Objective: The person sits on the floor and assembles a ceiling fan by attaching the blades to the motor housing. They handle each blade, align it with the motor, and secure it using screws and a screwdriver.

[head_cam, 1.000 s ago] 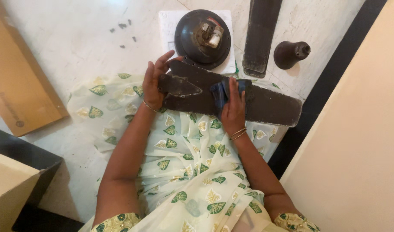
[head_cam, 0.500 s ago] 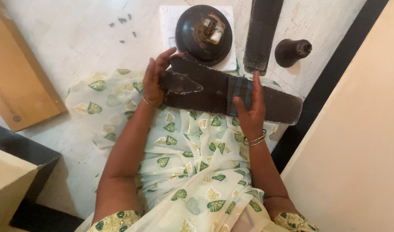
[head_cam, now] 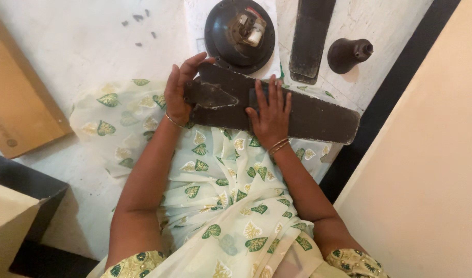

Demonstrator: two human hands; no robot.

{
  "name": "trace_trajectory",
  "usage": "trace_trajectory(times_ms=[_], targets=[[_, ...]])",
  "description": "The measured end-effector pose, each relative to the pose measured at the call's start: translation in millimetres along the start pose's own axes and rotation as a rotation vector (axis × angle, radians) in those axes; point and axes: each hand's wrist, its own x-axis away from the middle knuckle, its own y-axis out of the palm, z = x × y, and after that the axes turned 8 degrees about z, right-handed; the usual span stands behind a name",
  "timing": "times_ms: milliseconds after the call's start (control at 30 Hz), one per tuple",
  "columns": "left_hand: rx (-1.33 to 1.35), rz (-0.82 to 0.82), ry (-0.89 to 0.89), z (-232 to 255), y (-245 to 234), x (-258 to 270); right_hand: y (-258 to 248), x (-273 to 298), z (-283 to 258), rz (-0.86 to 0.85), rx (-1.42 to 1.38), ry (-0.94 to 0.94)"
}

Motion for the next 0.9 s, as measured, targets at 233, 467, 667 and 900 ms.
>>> trace_trajectory(times_ms=[233,467,667,900], targets=[[-0.004,0.028,0.005,0.5,-3.1,0.1,3.8,-14.1,-18.7,-0.029,-0.053,-0.035],[-0.12,0.023,0.043,1.6,-0.8,1.7,-9.6,5.3,45.6,-0.016,-0.009,0.09],[-0.109,0.024,0.041,1.4,2.3,1.9,-20.1,26.0,102.9,-0.014,-0.018,0.221],[-0.085,0.032,0.031,2.3,4.7,2.5,-22.9,44.4,152.1,0.02,0.012,0.377]])
